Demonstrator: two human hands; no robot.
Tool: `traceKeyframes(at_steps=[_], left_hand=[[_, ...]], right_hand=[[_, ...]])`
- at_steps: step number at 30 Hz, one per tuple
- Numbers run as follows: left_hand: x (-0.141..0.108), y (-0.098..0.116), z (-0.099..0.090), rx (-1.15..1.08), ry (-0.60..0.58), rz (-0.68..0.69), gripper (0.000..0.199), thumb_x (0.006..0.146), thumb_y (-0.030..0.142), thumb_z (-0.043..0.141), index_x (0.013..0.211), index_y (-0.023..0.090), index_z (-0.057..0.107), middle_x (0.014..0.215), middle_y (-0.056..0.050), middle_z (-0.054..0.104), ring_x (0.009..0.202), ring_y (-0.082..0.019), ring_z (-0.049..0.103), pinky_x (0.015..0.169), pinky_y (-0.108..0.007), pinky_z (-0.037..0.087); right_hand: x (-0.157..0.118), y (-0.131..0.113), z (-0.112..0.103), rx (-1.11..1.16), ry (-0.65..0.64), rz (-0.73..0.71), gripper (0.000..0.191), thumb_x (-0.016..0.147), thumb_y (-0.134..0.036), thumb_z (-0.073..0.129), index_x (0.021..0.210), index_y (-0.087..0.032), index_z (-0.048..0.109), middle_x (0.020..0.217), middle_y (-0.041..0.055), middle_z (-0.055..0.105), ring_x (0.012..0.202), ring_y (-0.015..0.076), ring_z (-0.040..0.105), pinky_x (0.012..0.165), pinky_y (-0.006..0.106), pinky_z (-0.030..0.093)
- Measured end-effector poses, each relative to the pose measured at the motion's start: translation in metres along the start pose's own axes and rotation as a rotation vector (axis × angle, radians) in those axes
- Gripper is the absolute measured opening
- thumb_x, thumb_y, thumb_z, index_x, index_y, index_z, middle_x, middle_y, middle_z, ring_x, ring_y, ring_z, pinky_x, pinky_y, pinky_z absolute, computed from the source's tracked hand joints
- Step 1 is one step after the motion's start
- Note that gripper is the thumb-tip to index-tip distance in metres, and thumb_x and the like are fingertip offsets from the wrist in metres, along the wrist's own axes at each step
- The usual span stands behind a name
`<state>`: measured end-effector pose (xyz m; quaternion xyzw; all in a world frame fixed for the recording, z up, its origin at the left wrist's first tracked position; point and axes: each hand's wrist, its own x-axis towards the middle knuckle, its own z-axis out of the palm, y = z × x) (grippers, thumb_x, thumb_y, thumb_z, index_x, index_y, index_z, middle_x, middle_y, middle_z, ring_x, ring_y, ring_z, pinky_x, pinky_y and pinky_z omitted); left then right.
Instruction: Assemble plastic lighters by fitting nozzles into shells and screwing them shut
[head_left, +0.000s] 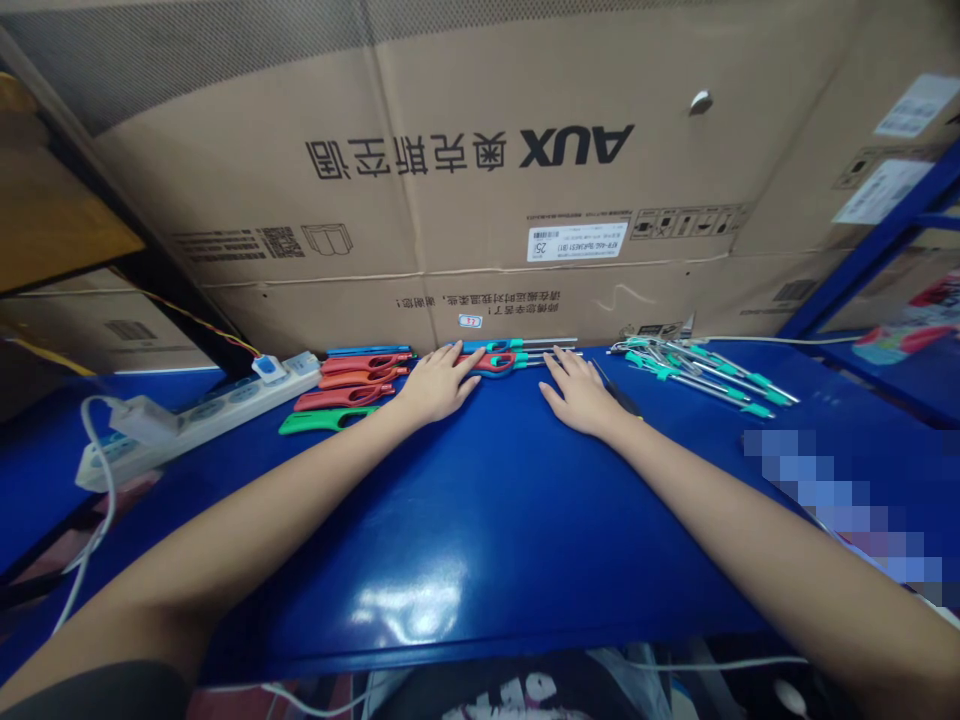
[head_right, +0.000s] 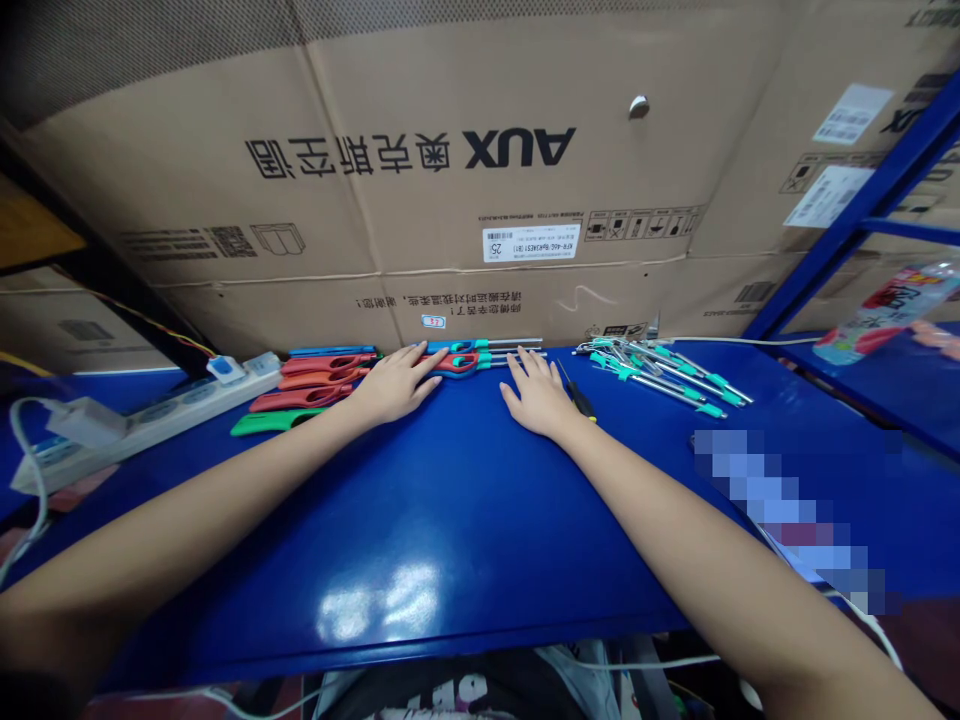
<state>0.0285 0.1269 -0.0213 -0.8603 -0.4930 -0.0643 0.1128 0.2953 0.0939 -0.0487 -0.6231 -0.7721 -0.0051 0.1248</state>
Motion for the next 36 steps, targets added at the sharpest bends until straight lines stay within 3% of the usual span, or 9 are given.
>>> traceKeyframes(at_steps=[13,19,22,26,28,31,33,36], left_hand=[[0.000,0.007,-0.001,-0.042,0.044,0.009,0.057,0.104,0.045,0.039,0.155,0.020,0.038,0.162,-0.014,0.035,0.147,-0.031,0.039,0.120,-0.044,0.033],[-0.008,0.006,-0.019,-0.037,0.121,-0.025,0.053,0.103,0.045,0.040,0.150,0.020,0.044,0.158,-0.011,0.043,0.144,-0.027,0.041,0.119,-0.041,0.033],[-0.014,-0.007,-0.033,-0.012,0.136,-0.139,0.044,0.102,0.046,0.039,0.129,0.020,0.061,0.135,-0.012,0.062,0.126,-0.028,0.055,0.104,-0.040,0.046],[-0.018,-0.046,-0.043,0.048,0.090,-0.363,0.038,0.093,0.041,0.050,0.115,0.014,0.067,0.119,-0.019,0.065,0.116,-0.035,0.057,0.093,-0.044,0.049],[-0.019,-0.067,-0.045,0.052,0.017,-0.425,0.040,0.089,0.045,0.056,0.108,0.012,0.071,0.112,-0.020,0.067,0.109,-0.036,0.061,0.089,-0.042,0.050],[-0.018,-0.093,-0.045,0.031,-0.106,-0.451,0.033,0.084,0.048,0.061,0.084,0.020,0.077,0.093,-0.013,0.072,0.095,-0.031,0.066,0.080,-0.035,0.050],[-0.018,-0.102,-0.044,0.015,-0.167,-0.455,0.031,0.080,0.050,0.064,0.077,0.022,0.077,0.082,-0.009,0.072,0.086,-0.028,0.067,0.073,-0.031,0.049],[-0.019,-0.104,-0.042,0.008,-0.186,-0.459,0.026,0.082,0.046,0.063,0.081,0.024,0.077,0.087,-0.007,0.075,0.086,-0.025,0.068,0.069,-0.029,0.048]], right_hand=[[0.001,0.002,0.000,0.064,0.009,-0.032,0.065,0.101,-0.041,0.032,0.159,-0.013,0.029,0.168,0.0122,0.017,0.156,0.0317,0.017,0.123,0.061,0.018],[-0.005,0.000,-0.008,0.095,0.140,-0.136,0.058,0.100,-0.037,0.037,0.153,-0.015,0.039,0.166,0.0132,0.027,0.153,0.0309,0.025,0.124,0.055,0.020],[-0.010,-0.004,-0.014,0.121,0.226,-0.243,0.045,0.099,-0.034,0.041,0.137,-0.015,0.055,0.147,0.0173,0.051,0.137,0.0315,0.045,0.116,0.049,0.036],[-0.016,-0.011,-0.017,0.139,0.194,-0.296,0.029,0.099,-0.030,0.041,0.114,-0.019,0.063,0.116,0.0129,0.064,0.108,0.0265,0.061,0.094,0.039,0.050],[-0.017,-0.013,-0.016,0.143,0.176,-0.306,0.025,0.099,-0.029,0.042,0.110,-0.019,0.062,0.112,0.0114,0.064,0.104,0.0259,0.062,0.085,0.036,0.052],[-0.017,-0.015,-0.014,0.148,0.151,-0.318,0.022,0.098,-0.028,0.044,0.109,-0.020,0.062,0.111,0.0100,0.065,0.103,0.0249,0.063,0.081,0.034,0.052],[-0.017,-0.014,-0.012,0.152,0.144,-0.319,0.022,0.098,-0.027,0.044,0.110,-0.020,0.061,0.112,0.0097,0.065,0.103,0.0245,0.063,0.082,0.034,0.051],[-0.016,-0.012,-0.011,0.156,0.139,-0.319,0.022,0.098,-0.027,0.044,0.111,-0.020,0.061,0.114,0.0098,0.065,0.105,0.0250,0.064,0.083,0.035,0.052]])
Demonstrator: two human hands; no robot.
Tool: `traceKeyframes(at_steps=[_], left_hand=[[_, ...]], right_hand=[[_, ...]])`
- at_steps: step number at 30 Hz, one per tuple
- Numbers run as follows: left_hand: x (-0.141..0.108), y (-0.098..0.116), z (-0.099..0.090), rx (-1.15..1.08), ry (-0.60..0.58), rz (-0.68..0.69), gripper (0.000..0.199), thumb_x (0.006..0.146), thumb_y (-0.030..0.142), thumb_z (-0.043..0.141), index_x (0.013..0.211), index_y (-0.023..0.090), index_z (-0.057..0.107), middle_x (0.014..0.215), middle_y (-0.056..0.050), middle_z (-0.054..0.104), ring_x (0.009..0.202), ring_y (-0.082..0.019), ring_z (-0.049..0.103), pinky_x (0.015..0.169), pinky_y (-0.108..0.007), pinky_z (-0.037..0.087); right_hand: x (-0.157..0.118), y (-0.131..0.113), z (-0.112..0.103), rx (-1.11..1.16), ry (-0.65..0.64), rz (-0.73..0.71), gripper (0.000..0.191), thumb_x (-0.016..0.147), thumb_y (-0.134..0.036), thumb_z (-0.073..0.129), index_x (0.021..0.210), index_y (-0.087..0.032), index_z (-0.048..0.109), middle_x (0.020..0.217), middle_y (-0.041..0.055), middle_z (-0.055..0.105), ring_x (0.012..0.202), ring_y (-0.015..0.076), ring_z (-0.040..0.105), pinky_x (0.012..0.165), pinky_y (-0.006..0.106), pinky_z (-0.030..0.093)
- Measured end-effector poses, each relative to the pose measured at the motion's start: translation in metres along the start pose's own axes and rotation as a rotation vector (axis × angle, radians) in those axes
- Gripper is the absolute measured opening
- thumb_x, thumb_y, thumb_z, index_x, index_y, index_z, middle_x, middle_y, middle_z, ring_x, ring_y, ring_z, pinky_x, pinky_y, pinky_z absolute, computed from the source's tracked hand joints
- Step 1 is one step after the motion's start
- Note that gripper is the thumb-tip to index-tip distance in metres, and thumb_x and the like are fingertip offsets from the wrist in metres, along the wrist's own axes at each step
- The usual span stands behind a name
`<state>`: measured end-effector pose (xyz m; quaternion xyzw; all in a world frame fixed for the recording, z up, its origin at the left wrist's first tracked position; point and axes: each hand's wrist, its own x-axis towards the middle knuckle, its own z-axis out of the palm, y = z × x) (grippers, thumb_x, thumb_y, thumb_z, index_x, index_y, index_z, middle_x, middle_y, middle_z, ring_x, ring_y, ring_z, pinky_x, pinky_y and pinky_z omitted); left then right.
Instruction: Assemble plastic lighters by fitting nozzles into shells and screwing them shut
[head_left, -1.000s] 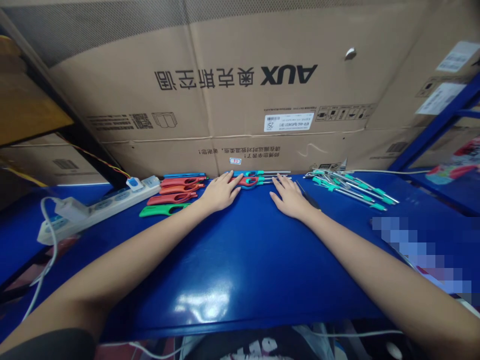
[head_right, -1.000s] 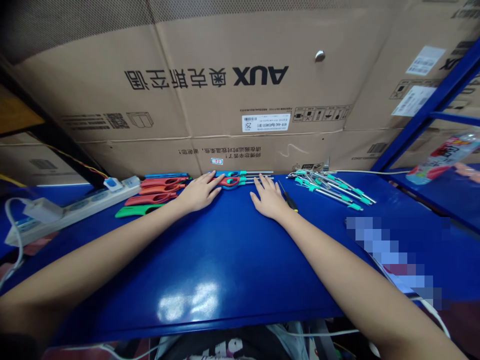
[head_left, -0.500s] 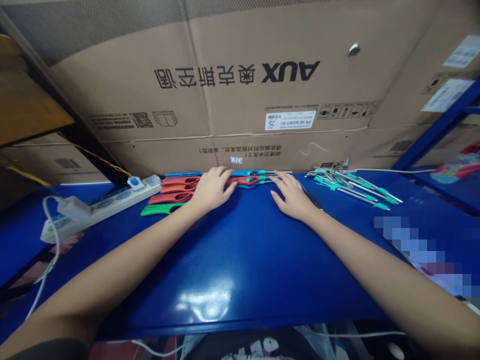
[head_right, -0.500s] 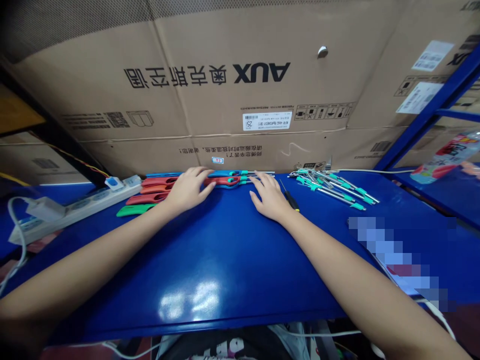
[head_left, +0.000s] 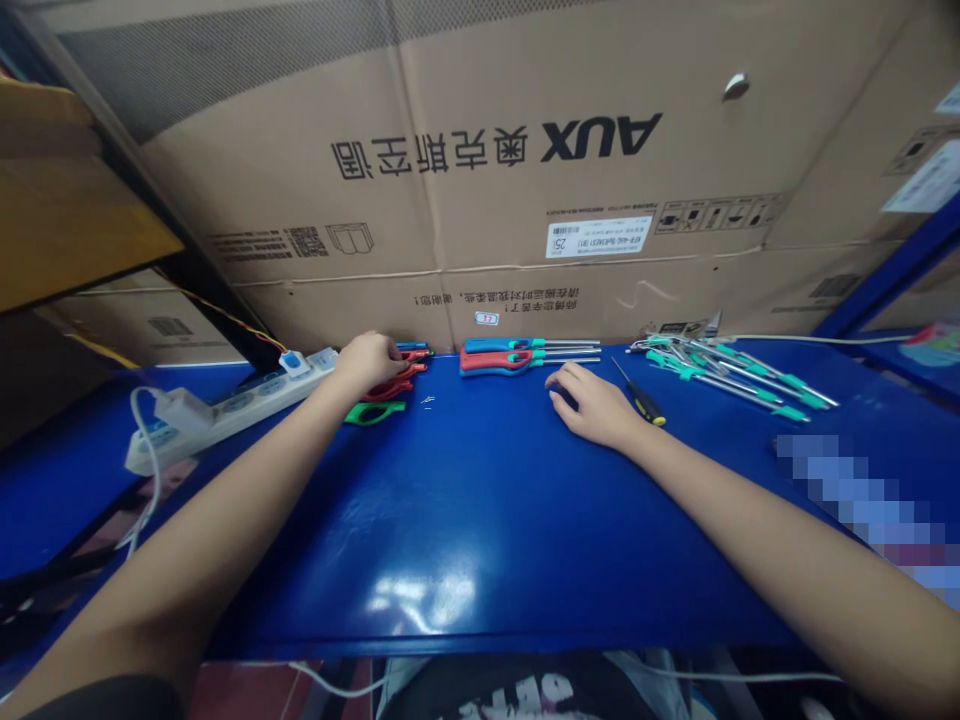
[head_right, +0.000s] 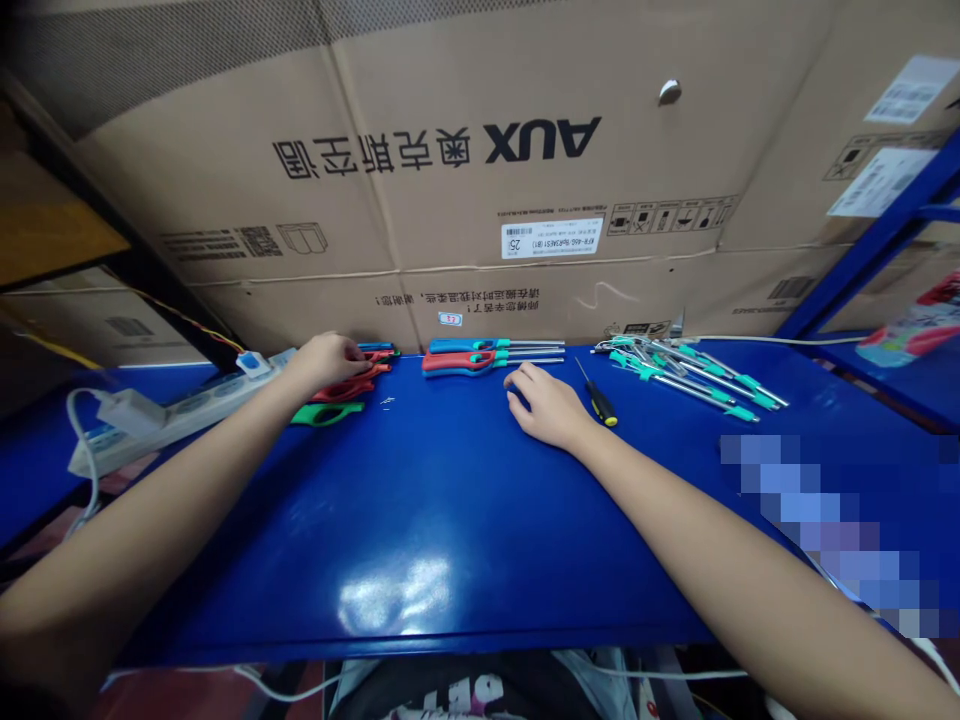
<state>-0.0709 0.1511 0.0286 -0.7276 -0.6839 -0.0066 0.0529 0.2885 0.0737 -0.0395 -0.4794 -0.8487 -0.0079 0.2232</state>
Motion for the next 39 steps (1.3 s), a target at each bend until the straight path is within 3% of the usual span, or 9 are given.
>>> traceKeyframes(at_steps=[7,13,17,21,24,26,29,33,39], left_hand=[[-0.010,0.010,0.001,0.053,0.068,0.004,0.026,0.089,0.030,0.051,0.090,0.019,0.074,0.100,-0.014,0.075,0.093,-0.032,0.070,0.075,-0.036,0.052],[-0.041,0.033,-0.022,0.062,0.204,0.113,0.029,0.097,0.027,0.043,0.101,0.011,0.067,0.106,-0.021,0.071,0.105,-0.037,0.066,0.084,-0.043,0.050],[-0.092,0.074,-0.027,0.014,0.193,0.328,0.023,0.101,0.028,0.046,0.103,0.015,0.065,0.105,-0.013,0.071,0.102,-0.029,0.066,0.087,-0.038,0.049],[-0.143,0.120,-0.008,-0.069,0.094,0.630,0.020,0.101,0.030,0.052,0.098,0.016,0.065,0.097,-0.011,0.071,0.093,-0.029,0.066,0.079,-0.040,0.048],[-0.160,0.136,0.006,-0.292,0.003,0.770,0.015,0.099,0.030,0.058,0.093,0.018,0.065,0.096,-0.008,0.071,0.091,-0.026,0.065,0.079,-0.038,0.049],[-0.160,0.136,0.011,-0.521,-0.060,0.775,0.012,0.092,0.031,0.069,0.095,0.020,0.065,0.097,-0.006,0.071,0.093,-0.023,0.064,0.079,-0.035,0.050],[-0.153,0.122,0.010,-0.733,-0.070,0.746,0.029,0.087,0.036,0.075,0.111,0.024,0.064,0.110,-0.005,0.069,0.102,-0.023,0.063,0.091,-0.036,0.051],[-0.142,0.096,0.013,-0.672,-0.034,0.692,0.058,0.082,0.037,0.078,0.134,0.029,0.055,0.135,-0.008,0.058,0.126,-0.029,0.052,0.109,-0.048,0.043],[-0.130,0.079,0.032,-0.703,-0.093,0.687,0.053,0.087,0.031,0.073,0.136,0.024,0.055,0.127,-0.010,0.062,0.118,-0.026,0.058,0.105,-0.043,0.047]], right_hand=[[0.001,0.001,0.000,0.011,-0.012,-0.018,0.023,0.098,-0.026,0.044,0.113,-0.020,0.061,0.116,0.0099,0.066,0.110,0.0251,0.063,0.088,0.037,0.052],[-0.002,0.002,-0.002,0.018,-0.003,-0.036,0.024,0.098,-0.026,0.044,0.115,-0.020,0.061,0.117,0.0103,0.065,0.111,0.0252,0.063,0.091,0.038,0.052],[-0.003,0.003,-0.003,0.032,-0.011,-0.047,0.025,0.097,-0.026,0.044,0.115,-0.020,0.061,0.116,0.0104,0.065,0.111,0.0256,0.062,0.092,0.039,0.052],[-0.002,0.003,-0.002,0.056,-0.033,-0.059,0.026,0.098,-0.025,0.043,0.115,-0.019,0.061,0.117,0.0112,0.065,0.113,0.0259,0.061,0.097,0.040,0.050],[-0.002,0.001,-0.005,0.080,-0.071,-0.066,0.025,0.097,-0.023,0.045,0.114,-0.018,0.062,0.116,0.0112,0.065,0.114,0.0258,0.060,0.098,0.041,0.050],[-0.004,-0.001,-0.012,0.102,-0.115,-0.067,0.022,0.095,-0.022,0.048,0.111,-0.019,0.063,0.111,0.0098,0.067,0.105,0.0240,0.063,0.091,0.039,0.052],[-0.010,-0.010,-0.029,0.158,-0.196,-0.076,0.017,0.094,-0.021,0.052,0.105,-0.021,0.065,0.102,0.0058,0.069,0.087,0.0183,0.065,0.079,0.032,0.054],[-0.019,-0.034,-0.055,0.370,-0.323,-0.127,0.012,0.094,-0.027,0.059,0.104,-0.021,0.063,0.100,0.0035,0.066,0.084,0.0154,0.061,0.076,0.028,0.050],[-0.025,-0.067,-0.065,0.208,-0.524,-0.221,0.010,0.090,-0.029,0.068,0.091,-0.021,0.063,0.093,0.0008,0.060,0.073,0.0133,0.055,0.062,0.025,0.038]])
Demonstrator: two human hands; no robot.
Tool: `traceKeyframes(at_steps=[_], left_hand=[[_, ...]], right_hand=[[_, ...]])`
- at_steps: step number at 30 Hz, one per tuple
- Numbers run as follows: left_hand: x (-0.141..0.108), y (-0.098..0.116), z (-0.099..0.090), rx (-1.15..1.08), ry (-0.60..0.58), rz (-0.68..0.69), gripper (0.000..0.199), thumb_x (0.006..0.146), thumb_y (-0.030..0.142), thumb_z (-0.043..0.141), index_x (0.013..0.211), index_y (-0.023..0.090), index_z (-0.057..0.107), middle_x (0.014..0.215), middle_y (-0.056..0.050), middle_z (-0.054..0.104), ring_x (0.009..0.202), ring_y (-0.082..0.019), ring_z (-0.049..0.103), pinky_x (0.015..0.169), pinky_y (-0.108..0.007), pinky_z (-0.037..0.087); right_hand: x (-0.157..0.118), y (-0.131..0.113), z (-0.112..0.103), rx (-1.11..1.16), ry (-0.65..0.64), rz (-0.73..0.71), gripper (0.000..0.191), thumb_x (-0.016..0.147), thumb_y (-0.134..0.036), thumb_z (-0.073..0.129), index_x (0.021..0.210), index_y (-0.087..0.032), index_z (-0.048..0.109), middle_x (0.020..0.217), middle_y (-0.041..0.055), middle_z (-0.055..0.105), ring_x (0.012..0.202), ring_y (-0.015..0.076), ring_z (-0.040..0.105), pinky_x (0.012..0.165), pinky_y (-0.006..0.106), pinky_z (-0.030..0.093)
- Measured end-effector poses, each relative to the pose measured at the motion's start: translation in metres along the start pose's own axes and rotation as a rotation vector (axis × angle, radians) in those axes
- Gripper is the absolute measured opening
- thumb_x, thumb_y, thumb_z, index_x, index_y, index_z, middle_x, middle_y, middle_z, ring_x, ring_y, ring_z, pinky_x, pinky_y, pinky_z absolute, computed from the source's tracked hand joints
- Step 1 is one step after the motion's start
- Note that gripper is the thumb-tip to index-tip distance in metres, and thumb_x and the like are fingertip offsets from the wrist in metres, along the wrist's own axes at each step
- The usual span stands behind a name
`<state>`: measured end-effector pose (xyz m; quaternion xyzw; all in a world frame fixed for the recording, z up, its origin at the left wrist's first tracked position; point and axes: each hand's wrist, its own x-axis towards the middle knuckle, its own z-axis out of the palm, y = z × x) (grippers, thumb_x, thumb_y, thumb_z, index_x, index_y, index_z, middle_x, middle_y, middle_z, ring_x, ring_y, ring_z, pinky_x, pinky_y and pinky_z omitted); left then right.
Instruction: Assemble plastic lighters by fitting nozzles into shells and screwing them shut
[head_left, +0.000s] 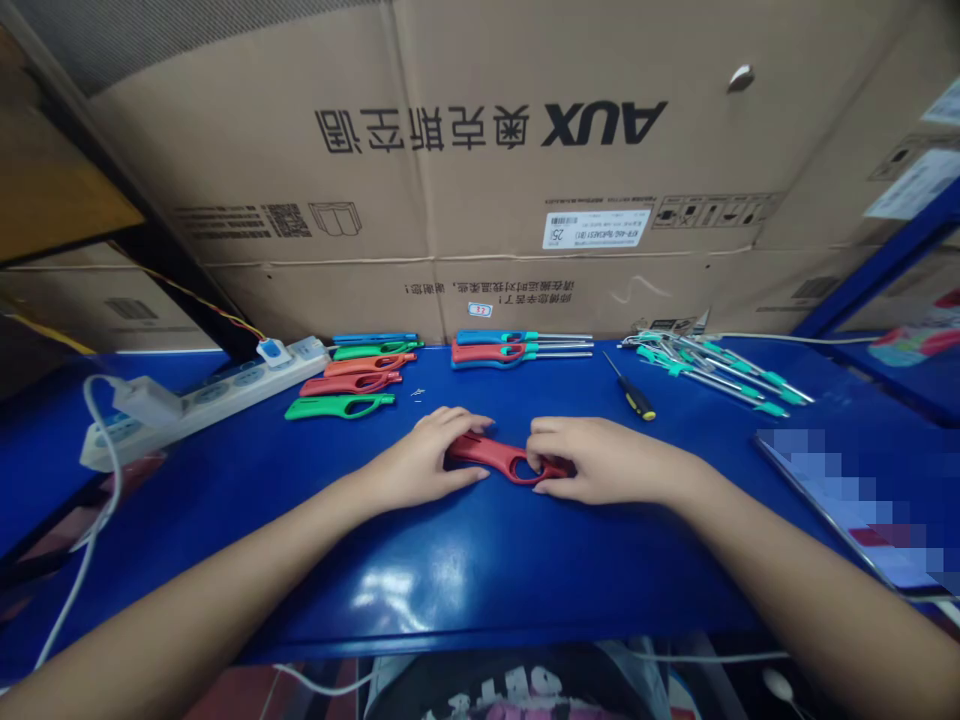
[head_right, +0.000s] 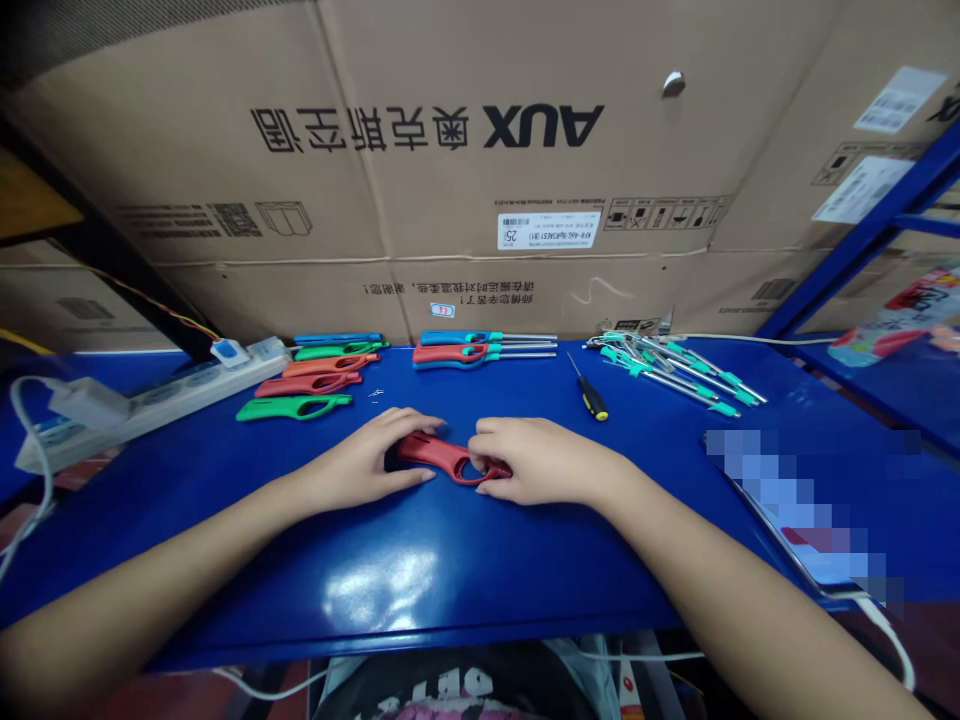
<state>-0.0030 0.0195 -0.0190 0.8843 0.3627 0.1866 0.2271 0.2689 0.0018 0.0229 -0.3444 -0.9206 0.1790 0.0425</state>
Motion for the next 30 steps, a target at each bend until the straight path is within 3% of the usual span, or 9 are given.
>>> traceKeyframes(at_steps=[6,15,19,23,26,30], left_hand=[[0.000,-0.002,0.009,-0.065,0.039,0.005,0.043,0.089,0.029,0.070,0.131,0.025,0.060,0.116,-0.008,0.065,0.105,-0.023,0.063,0.092,-0.037,0.053],[0.001,-0.009,0.016,-0.148,0.112,-0.030,0.045,0.083,0.030,0.076,0.126,0.024,0.063,0.119,-0.008,0.069,0.109,-0.024,0.065,0.098,-0.040,0.051],[0.000,-0.008,0.017,-0.152,0.122,-0.054,0.052,0.083,0.033,0.076,0.131,0.023,0.058,0.133,-0.008,0.065,0.122,-0.026,0.061,0.107,-0.042,0.047],[-0.001,-0.006,0.017,-0.142,0.137,-0.110,0.070,0.082,0.033,0.077,0.144,0.025,0.044,0.137,-0.008,0.062,0.118,-0.025,0.063,0.102,-0.040,0.050],[-0.001,-0.003,0.016,-0.075,0.163,-0.090,0.066,0.083,0.033,0.076,0.142,0.024,0.046,0.132,-0.008,0.064,0.116,-0.025,0.062,0.100,-0.041,0.050],[0.000,-0.004,0.014,-0.014,0.160,-0.051,0.052,0.087,0.031,0.072,0.135,0.022,0.053,0.115,-0.006,0.070,0.103,-0.023,0.063,0.093,-0.042,0.051]], right_hand=[[-0.003,0.005,0.003,-0.098,-0.011,0.004,0.009,0.092,-0.027,0.064,0.089,-0.020,0.059,0.088,0.0009,0.063,0.071,0.0146,0.055,0.062,0.026,0.035],[-0.003,0.011,0.003,-0.063,0.042,0.018,0.018,0.093,-0.038,0.065,0.093,-0.021,0.060,0.088,0.0003,0.066,0.068,0.0137,0.055,0.061,0.026,0.035],[0.000,0.014,0.004,-0.147,0.179,0.043,0.026,0.103,-0.039,0.049,0.090,-0.020,0.060,0.086,0.0024,0.067,0.071,0.0153,0.058,0.062,0.027,0.034],[-0.002,0.020,-0.001,-0.206,0.290,0.130,0.026,0.102,-0.035,0.046,0.090,-0.019,0.062,0.086,0.0045,0.068,0.075,0.0172,0.060,0.063,0.027,0.032],[-0.007,0.023,-0.010,-0.152,0.245,0.151,0.030,0.101,-0.033,0.047,0.078,-0.018,0.058,0.077,0.0036,0.065,0.068,0.0151,0.055,0.061,0.027,0.031],[-0.011,0.022,-0.013,0.017,-0.016,0.135,0.035,0.099,-0.034,0.049,0.069,-0.018,0.056,0.063,-0.0005,0.058,0.055,0.0108,0.047,0.055,0.025,0.029]])
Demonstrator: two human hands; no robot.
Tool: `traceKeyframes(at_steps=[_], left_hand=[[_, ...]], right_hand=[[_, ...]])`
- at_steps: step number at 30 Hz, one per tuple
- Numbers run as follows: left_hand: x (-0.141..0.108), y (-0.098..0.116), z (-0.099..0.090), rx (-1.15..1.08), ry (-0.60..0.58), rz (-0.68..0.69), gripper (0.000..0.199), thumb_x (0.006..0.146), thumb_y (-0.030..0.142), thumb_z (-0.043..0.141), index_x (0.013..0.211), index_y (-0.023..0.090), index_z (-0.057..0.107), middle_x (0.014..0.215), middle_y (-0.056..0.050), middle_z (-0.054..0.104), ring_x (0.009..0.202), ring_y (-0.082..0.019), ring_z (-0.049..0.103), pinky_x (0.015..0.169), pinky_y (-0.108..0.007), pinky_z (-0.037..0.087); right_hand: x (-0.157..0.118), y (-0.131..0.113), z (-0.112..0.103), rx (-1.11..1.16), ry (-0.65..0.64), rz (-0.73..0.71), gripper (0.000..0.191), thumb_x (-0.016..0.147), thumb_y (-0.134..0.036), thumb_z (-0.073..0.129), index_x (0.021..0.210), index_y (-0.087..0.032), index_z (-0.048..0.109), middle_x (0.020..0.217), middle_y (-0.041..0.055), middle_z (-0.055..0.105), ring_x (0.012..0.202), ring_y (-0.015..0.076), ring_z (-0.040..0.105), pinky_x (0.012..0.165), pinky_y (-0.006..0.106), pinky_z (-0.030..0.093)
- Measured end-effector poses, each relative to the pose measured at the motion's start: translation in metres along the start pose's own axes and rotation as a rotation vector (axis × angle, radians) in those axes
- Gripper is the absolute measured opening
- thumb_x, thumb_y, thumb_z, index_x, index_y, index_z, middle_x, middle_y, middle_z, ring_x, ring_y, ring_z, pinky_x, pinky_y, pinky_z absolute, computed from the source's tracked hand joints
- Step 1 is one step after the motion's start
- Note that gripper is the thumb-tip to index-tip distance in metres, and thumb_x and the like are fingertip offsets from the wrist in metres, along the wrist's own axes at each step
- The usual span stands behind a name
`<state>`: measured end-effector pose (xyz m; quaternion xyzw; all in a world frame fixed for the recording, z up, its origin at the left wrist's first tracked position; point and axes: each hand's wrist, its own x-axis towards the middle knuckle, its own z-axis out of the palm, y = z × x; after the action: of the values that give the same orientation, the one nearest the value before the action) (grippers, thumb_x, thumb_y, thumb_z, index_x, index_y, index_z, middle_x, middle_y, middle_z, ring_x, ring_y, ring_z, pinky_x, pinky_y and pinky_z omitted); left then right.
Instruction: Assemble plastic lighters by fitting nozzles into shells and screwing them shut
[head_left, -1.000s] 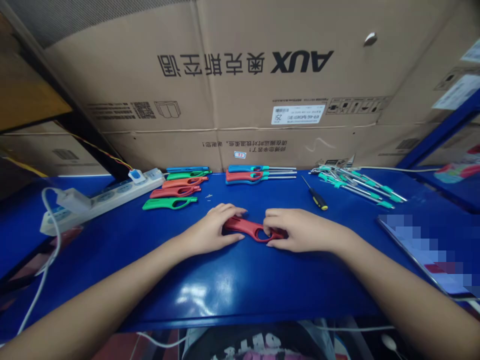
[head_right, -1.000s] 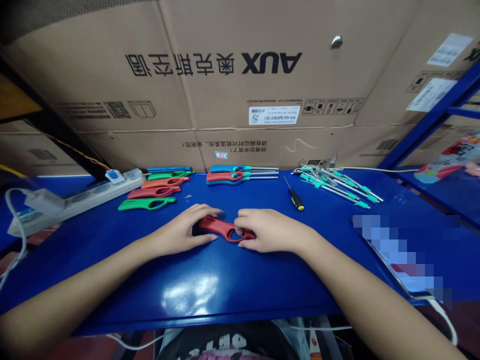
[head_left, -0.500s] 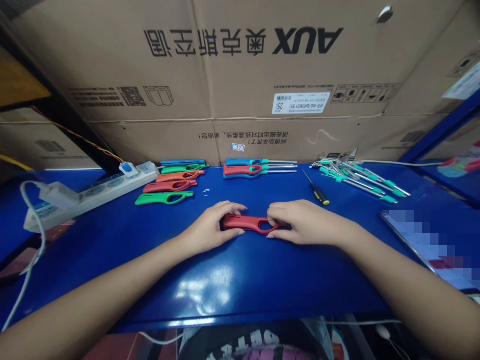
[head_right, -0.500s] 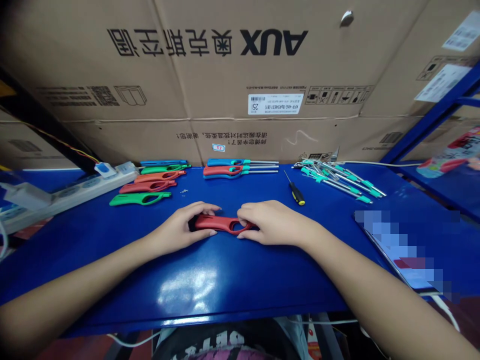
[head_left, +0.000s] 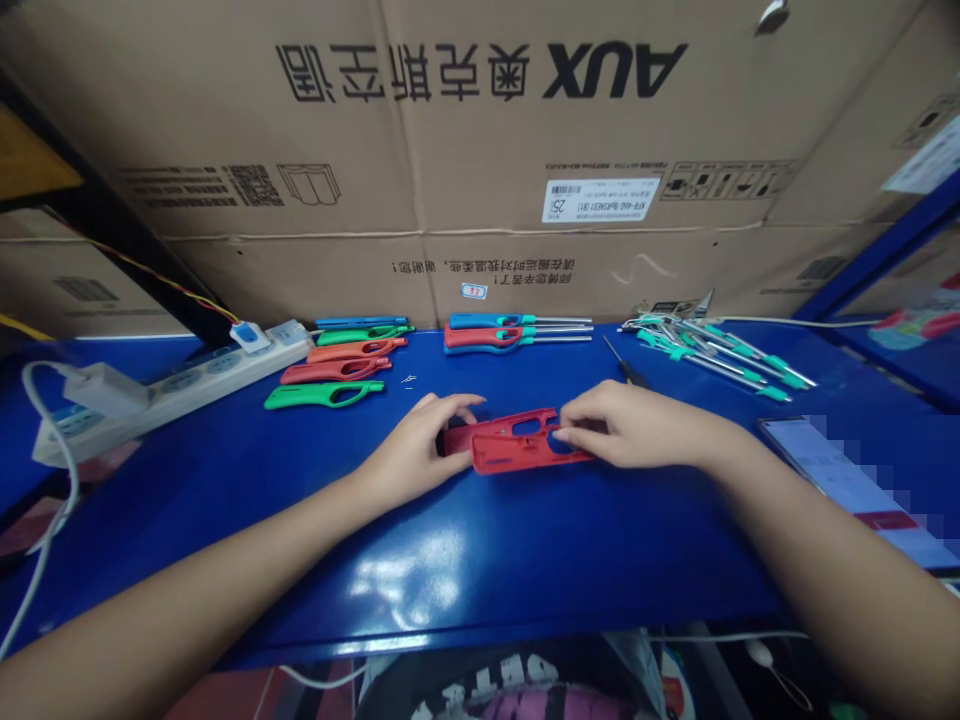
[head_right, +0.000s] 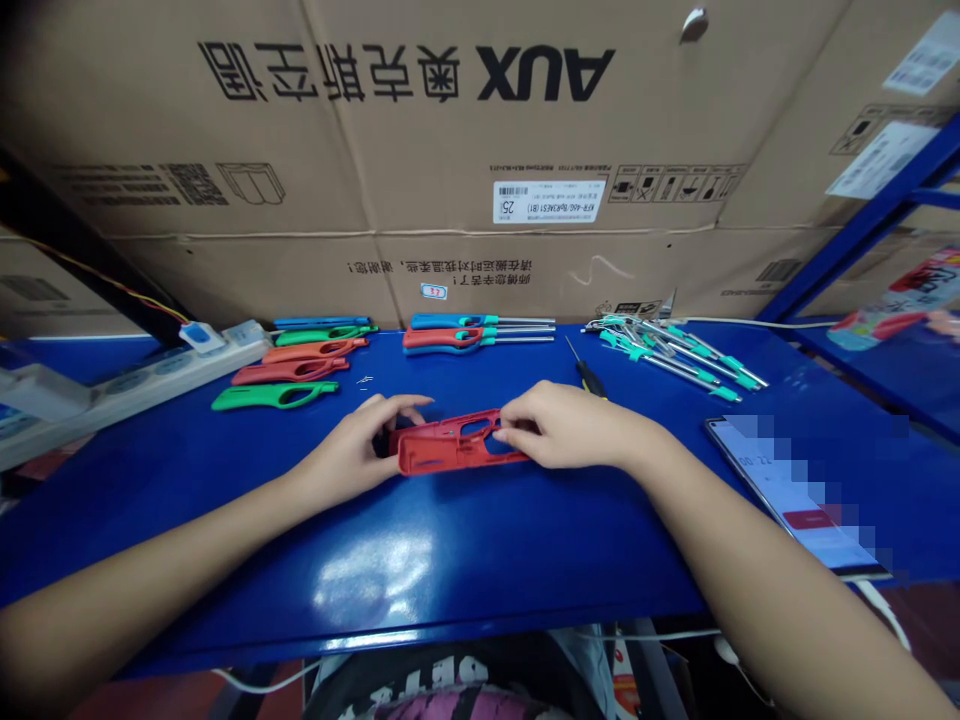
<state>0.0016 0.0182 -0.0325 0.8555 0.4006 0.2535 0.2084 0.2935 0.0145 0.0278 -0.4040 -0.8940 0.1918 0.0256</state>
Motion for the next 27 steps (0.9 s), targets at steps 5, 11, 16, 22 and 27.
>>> traceKeyframes(at_steps=[5,11,16,22,27], left_hand=[[0.002,-0.006,0.001,-0.033,-0.001,0.023,0.051,0.086,0.038,0.076,0.130,0.022,0.058,0.113,-0.006,0.070,0.094,-0.021,0.063,0.085,-0.037,0.052],[0.001,0.002,-0.005,-0.014,0.085,0.089,0.025,0.098,0.034,0.058,0.119,0.021,0.065,0.114,-0.006,0.068,0.097,-0.019,0.063,0.087,-0.035,0.051],[-0.003,0.014,-0.013,0.141,-0.048,0.202,0.022,0.092,0.026,0.060,0.112,0.021,0.068,0.107,-0.006,0.067,0.099,-0.023,0.061,0.092,-0.039,0.049],[-0.003,0.010,-0.012,0.087,-0.123,0.147,0.023,0.090,0.020,0.057,0.110,0.020,0.068,0.108,-0.006,0.065,0.093,-0.019,0.064,0.082,-0.032,0.052],[-0.002,0.006,-0.012,0.049,-0.114,0.142,0.020,0.093,0.021,0.055,0.106,0.019,0.070,0.102,-0.005,0.066,0.085,-0.016,0.064,0.077,-0.029,0.053]], right_hand=[[0.006,-0.006,0.011,-0.113,-0.066,0.006,0.035,0.096,-0.037,0.057,0.067,-0.018,0.060,0.060,-0.0005,0.059,0.051,0.0098,0.042,0.054,0.026,0.024],[0.010,-0.003,0.014,-0.201,0.006,-0.035,0.043,0.091,-0.054,0.064,0.067,-0.018,0.058,0.064,-0.0003,0.061,0.055,0.0113,0.047,0.054,0.026,0.023],[0.008,0.002,0.015,-0.173,0.106,-0.151,0.023,0.090,-0.040,0.068,0.098,-0.020,0.063,0.098,0.0020,0.065,0.074,0.0138,0.057,0.062,0.025,0.033],[0.009,-0.002,0.020,-0.139,0.055,-0.170,0.009,0.095,-0.027,0.058,0.089,-0.020,0.061,0.091,-0.0004,0.063,0.069,0.0115,0.054,0.061,0.025,0.033],[0.011,-0.001,0.021,-0.169,0.082,-0.190,0.010,0.095,-0.028,0.058,0.094,-0.020,0.062,0.092,0.0005,0.063,0.070,0.0123,0.054,0.062,0.026,0.034]])
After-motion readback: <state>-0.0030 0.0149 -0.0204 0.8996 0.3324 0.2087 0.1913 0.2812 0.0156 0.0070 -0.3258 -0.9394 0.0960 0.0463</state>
